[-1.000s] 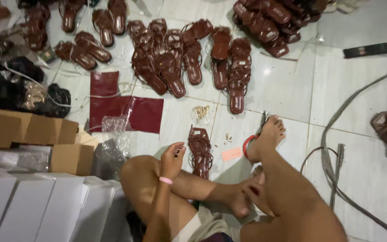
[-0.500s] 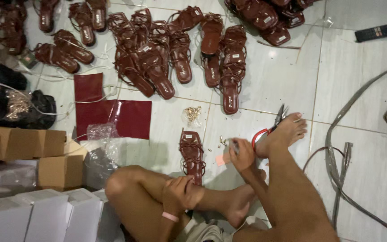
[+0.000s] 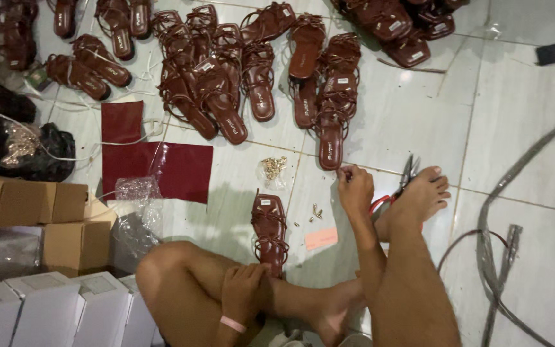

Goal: The person sits on the floor and assembles brown strappy sandals by attaching small gold-colored metal hardware to the straps. They use red-handled scissors to trim excess strap material and then secure the metal pieces onto the sandal straps.

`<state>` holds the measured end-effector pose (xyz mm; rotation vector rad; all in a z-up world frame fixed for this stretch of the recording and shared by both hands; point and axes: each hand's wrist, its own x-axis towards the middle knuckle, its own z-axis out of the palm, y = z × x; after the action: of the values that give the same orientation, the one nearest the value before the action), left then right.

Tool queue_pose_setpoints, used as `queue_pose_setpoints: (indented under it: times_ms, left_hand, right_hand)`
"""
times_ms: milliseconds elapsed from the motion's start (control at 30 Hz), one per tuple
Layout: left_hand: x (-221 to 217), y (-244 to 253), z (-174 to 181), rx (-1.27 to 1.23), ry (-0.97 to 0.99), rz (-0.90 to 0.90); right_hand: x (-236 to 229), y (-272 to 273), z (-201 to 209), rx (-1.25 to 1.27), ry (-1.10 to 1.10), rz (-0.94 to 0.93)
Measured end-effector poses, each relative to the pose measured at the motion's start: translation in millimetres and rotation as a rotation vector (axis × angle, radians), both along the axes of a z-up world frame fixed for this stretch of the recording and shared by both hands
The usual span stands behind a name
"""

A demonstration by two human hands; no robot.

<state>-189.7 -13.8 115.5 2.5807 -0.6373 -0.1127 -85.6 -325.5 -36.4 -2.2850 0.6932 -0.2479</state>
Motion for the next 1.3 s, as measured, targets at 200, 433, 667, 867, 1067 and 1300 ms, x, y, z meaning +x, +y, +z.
queue_pose_setpoints:
  times_ms: [200, 433, 667, 867, 1067, 1300]
  left_hand:
    - [1, -6, 0, -0.031, -0.023, 0.046]
    - [15, -14, 0, -0.061, -0.029, 0.122]
    - [29, -31, -28, -0.262, -0.063, 0.131]
    - [64, -73, -63, 0.176, -0.162, -0.144]
    - [89, -111, -95, 0.398, -0.051, -0.318]
    - [97, -100, -116, 0.218, -0.038, -0.517]
  right_hand:
    - [-12, 1, 6, -0.171, -0.108, 0.150]
    - [-99, 23, 5, 0.465, -0.203, 0.102]
    - [-131, 30, 35, 0.467, -0.107, 0.146]
    - [-134, 25, 15, 0.721, -0.052, -0.021]
    - [-136, 22, 13, 0.771, 0.024, -0.076]
    - [-138, 26, 18, 0.819, 0.009, -0.014]
